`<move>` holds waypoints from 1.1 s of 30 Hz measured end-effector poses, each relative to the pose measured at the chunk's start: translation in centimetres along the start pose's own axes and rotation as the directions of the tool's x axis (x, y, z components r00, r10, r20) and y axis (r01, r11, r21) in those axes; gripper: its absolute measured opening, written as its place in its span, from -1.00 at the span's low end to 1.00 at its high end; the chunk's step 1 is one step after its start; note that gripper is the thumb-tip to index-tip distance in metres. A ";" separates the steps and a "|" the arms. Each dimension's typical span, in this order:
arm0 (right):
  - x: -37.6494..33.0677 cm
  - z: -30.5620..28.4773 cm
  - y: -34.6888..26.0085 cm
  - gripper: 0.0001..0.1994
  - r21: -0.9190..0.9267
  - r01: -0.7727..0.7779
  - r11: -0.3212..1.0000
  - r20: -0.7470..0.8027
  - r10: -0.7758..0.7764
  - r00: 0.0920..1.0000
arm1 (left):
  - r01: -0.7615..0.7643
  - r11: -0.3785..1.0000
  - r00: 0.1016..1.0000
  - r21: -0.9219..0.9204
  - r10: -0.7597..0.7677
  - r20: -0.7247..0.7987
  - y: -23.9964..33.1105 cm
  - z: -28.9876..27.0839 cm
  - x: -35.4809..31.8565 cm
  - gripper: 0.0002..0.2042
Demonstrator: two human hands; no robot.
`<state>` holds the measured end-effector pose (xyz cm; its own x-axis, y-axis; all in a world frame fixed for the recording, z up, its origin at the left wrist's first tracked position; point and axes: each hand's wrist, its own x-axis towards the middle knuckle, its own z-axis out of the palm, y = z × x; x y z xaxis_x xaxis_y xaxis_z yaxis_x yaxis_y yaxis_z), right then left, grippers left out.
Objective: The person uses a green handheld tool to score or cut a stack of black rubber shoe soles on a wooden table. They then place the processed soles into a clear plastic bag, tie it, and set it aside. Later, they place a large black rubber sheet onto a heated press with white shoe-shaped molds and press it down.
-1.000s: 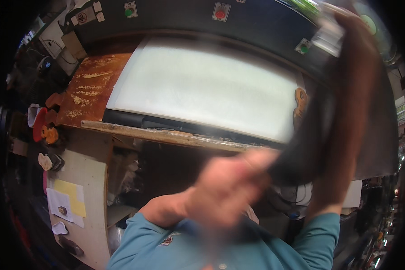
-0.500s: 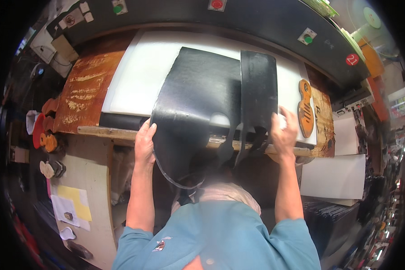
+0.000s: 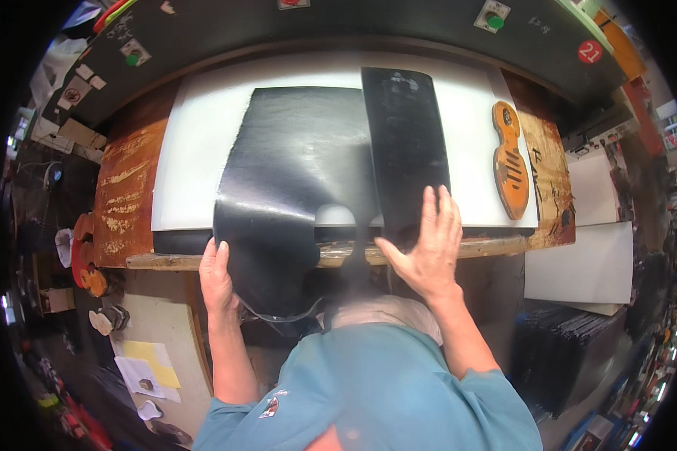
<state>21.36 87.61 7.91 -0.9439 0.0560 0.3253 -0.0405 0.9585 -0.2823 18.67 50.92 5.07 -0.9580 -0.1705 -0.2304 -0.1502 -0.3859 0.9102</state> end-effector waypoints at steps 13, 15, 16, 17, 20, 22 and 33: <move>0.7 -2.6 11.3 -0.35 0.352 -0.521 0.778 -0.118 0.589 0.799 | 0.112 0.992 0.993 0.062 -0.111 -0.028 -1.2 -1.8 -0.8 -0.70; 0.4 -2.4 12.3 -0.43 0.536 -0.561 0.631 0.026 0.652 0.758 | 0.125 0.991 0.991 0.047 -0.123 -0.048 -1.7 -2.1 -1.2 -0.70; 0.4 -2.1 12.7 -0.50 0.526 -0.594 0.609 0.039 0.680 0.732 | 0.130 0.990 0.991 0.050 -0.128 -0.034 -1.7 -2.1 -1.2 -0.70; 0.3 -2.1 13.0 -0.59 0.523 -0.585 0.620 0.035 0.670 0.742 | 0.134 0.990 0.991 0.052 -0.133 -0.020 -1.7 -2.2 -1.3 -0.70; 1.3 -2.9 14.1 -0.76 0.685 -0.558 0.468 0.075 0.717 0.693 | 0.180 0.975 0.983 0.128 -0.183 0.009 -0.5 -2.1 -1.1 -0.69; 3.2 -5.9 16.1 -0.73 0.718 -0.526 0.456 0.085 0.692 0.717 | 0.218 0.962 0.973 0.163 -0.226 0.037 1.2 -1.8 -0.8 -0.68; 13.4 -9.8 22.2 -0.75 0.741 -0.574 0.349 0.386 0.479 0.789 | 0.197 0.925 0.976 0.325 -0.216 0.023 4.3 1.6 2.0 -0.71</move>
<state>11.01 112.34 14.82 -0.8901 0.3954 -0.2266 0.2850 0.0950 -0.9538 15.71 50.39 9.08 -0.9084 -0.0627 -0.4133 -0.4068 -0.0954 0.9085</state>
